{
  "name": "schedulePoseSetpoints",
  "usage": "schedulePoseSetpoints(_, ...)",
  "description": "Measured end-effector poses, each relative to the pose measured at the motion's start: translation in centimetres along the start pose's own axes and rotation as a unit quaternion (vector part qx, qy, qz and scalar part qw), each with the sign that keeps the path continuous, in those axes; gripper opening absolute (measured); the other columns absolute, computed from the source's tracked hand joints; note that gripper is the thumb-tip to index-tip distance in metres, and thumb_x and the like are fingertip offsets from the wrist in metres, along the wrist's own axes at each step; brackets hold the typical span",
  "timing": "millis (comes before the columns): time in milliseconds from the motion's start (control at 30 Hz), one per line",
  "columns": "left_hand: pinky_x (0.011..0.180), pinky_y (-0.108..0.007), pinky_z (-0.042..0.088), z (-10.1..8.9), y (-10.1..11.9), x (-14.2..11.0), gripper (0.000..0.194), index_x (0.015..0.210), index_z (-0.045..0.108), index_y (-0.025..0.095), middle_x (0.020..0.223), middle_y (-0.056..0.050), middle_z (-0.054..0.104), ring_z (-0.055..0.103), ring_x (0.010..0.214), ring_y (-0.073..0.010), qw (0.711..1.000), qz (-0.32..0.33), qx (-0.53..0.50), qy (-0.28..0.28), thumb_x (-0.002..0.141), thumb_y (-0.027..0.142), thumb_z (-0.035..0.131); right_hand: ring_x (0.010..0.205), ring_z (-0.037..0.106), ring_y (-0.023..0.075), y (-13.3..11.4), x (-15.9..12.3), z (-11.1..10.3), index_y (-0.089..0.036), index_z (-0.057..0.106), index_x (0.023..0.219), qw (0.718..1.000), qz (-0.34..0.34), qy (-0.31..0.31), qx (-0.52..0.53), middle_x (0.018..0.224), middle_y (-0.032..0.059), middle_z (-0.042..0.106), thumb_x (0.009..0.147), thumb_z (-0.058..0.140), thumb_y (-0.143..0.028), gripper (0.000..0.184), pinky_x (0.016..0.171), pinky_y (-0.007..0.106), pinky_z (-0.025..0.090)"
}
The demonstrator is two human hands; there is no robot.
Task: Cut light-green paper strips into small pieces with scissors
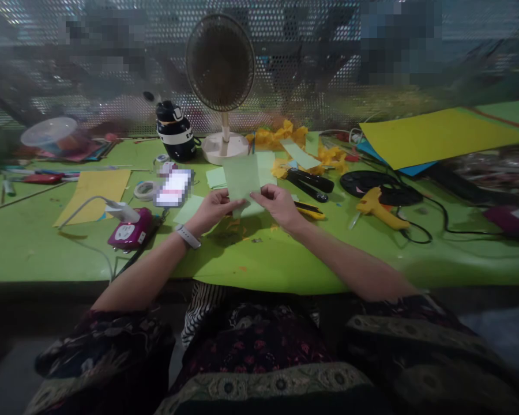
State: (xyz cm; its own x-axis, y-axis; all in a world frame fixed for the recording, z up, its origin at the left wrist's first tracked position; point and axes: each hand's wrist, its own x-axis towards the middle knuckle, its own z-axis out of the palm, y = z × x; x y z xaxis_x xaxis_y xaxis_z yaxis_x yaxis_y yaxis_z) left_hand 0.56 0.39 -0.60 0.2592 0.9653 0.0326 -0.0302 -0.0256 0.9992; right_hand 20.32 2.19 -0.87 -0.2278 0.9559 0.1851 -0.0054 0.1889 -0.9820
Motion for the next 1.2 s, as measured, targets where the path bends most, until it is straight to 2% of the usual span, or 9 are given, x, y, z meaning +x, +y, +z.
schedulePoseSetpoints(167, 0.073, -0.029, 0.059, 0.0, -0.1, 0.1, 0.039, 0.106, 0.072, 0.014, 0.092, -0.009, 0.080, 0.072, 0.076, -0.0149, 1.000, 0.006, 0.000, -0.003, 0.076, 0.035, 0.084, 0.069, 0.049, 0.0145, 0.2, 0.0, 0.0, -0.022, 0.056, 0.068, 1.000, 0.004, 0.002, 0.003, 0.068, -0.0026, 0.053, 0.064, 0.085, -0.062, 0.049, 0.066, 0.031, 0.042)
schedulePoseSetpoints(433, 0.070, -0.028, 0.058, -0.1, 0.0, 0.0, 0.047, 0.111, 0.070, 0.012, 0.092, -0.009, 0.079, 0.072, 0.074, -0.0141, 1.000, 0.010, -0.001, -0.015, 0.074, 0.034, 0.086, 0.062, 0.039, 0.0116, 0.0, 0.2, 0.0, -0.022, 0.057, 0.068, 1.000, 0.006, 0.011, 0.003, 0.065, -0.0041, 0.049, 0.065, 0.081, -0.069, 0.053, 0.059, 0.029, 0.034)
schedulePoseSetpoints(600, 0.068, -0.028, 0.058, -0.1, 0.4, -0.3, 0.043, 0.109, 0.070, 0.012, 0.093, -0.010, 0.079, 0.072, 0.073, -0.0143, 1.000, 0.003, 0.016, -0.020, 0.076, 0.035, 0.085, 0.059, 0.040, 0.0112, -0.2, 0.1, 0.1, -0.022, 0.054, 0.065, 1.000, 0.010, 0.018, -0.015, 0.062, -0.0048, 0.047, 0.066, 0.081, -0.066, 0.052, 0.058, 0.029, 0.034)
schedulePoseSetpoints(833, 0.073, -0.032, 0.060, -0.6, 0.9, -0.2, 0.053, 0.116, 0.067, 0.011, 0.093, -0.011, 0.079, 0.074, 0.077, -0.0178, 1.000, -0.004, 0.014, -0.027, 0.073, 0.032, 0.087, 0.058, 0.047, 0.0110, -1.0, -0.2, 0.0, -0.021, 0.056, 0.065, 0.999, 0.046, -0.012, -0.019, 0.061, -0.0043, 0.054, 0.064, 0.085, -0.063, 0.051, 0.059, 0.029, 0.042)
schedulePoseSetpoints(1033, 0.074, -0.031, 0.060, -0.6, 1.0, -0.2, 0.052, 0.118, 0.065, 0.012, 0.093, -0.010, 0.079, 0.074, 0.077, -0.0175, 1.000, -0.003, 0.018, -0.025, 0.074, 0.032, 0.086, 0.058, 0.047, 0.0109, -1.0, -0.2, 0.0, -0.020, 0.058, 0.066, 0.999, 0.042, -0.011, -0.013, 0.062, -0.0038, 0.056, 0.063, 0.087, -0.062, 0.050, 0.059, 0.029, 0.042)
schedulePoseSetpoints(1200, 0.075, -0.032, 0.060, -0.7, 0.7, -0.1, 0.053, 0.118, 0.066, 0.011, 0.096, -0.011, 0.079, 0.074, 0.078, -0.0175, 0.999, 0.009, 0.022, -0.033, 0.073, 0.031, 0.087, 0.057, 0.047, 0.0109, -0.8, -0.2, 0.0, -0.020, 0.058, 0.066, 0.999, 0.045, -0.012, -0.016, 0.061, -0.0036, 0.055, 0.068, 0.085, -0.060, 0.048, 0.058, 0.029, 0.042)
